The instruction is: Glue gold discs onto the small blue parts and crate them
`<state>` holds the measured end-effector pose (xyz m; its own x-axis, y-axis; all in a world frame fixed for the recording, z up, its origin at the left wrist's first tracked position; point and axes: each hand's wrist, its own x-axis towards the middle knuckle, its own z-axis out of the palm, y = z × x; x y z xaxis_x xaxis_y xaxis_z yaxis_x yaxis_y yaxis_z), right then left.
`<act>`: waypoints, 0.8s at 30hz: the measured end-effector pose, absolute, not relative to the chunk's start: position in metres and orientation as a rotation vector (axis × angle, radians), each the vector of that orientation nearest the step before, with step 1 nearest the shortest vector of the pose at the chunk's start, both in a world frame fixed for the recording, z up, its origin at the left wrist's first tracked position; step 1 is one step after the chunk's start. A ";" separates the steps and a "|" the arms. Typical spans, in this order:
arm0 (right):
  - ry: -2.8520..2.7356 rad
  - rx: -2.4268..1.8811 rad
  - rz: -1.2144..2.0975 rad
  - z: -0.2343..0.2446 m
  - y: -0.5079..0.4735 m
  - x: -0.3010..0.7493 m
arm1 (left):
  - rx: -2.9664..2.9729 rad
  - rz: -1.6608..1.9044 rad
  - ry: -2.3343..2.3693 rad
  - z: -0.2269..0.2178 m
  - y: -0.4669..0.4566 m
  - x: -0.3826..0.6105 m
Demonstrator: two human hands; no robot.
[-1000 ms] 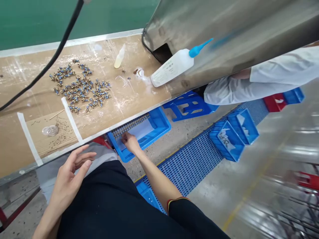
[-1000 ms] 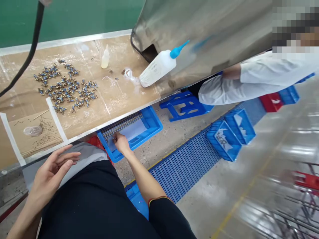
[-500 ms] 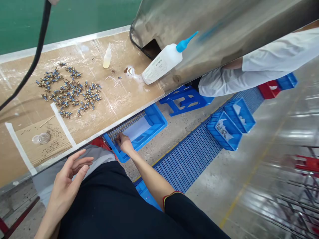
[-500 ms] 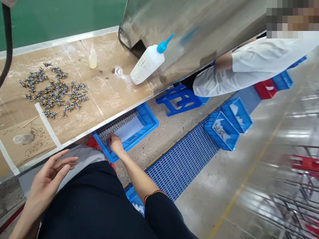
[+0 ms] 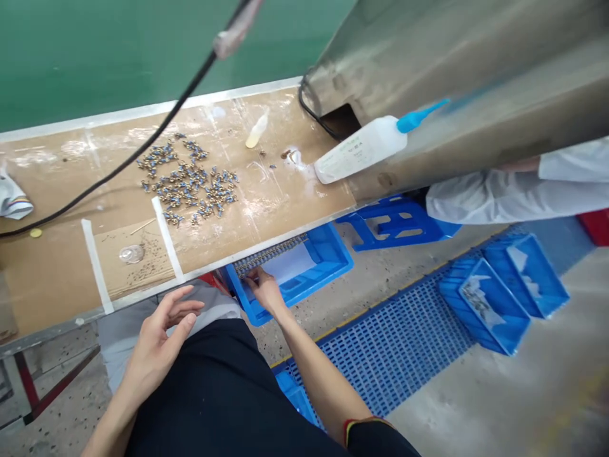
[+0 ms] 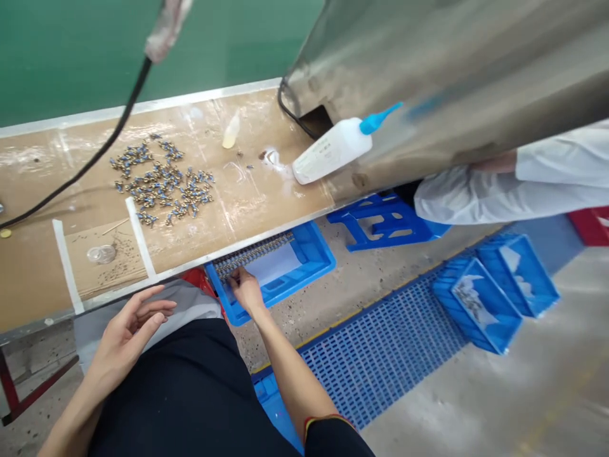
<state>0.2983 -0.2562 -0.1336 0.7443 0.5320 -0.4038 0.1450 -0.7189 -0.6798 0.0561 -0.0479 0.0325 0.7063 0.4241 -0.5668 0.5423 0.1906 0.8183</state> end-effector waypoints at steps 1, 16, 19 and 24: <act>-0.517 -2.300 0.760 -0.121 -0.258 0.300 | 1.434 -0.097 0.854 0.032 -0.047 0.055; -1.605 -1.874 0.199 0.024 -0.087 0.336 | 1.404 0.168 1.004 0.040 -0.033 0.004; -1.948 -1.849 0.231 0.023 -0.068 0.351 | 1.347 0.330 1.231 0.050 -0.021 -0.034; -2.229 -1.791 0.258 0.020 -0.055 0.370 | 1.256 0.763 1.711 0.088 -0.002 -0.087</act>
<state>0.3700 -0.0554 0.0198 -0.1996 0.9751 0.0968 0.9271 0.2199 -0.3036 -0.0868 -0.0021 0.0883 -0.1265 0.9515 -0.2805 0.4277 0.3074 0.8500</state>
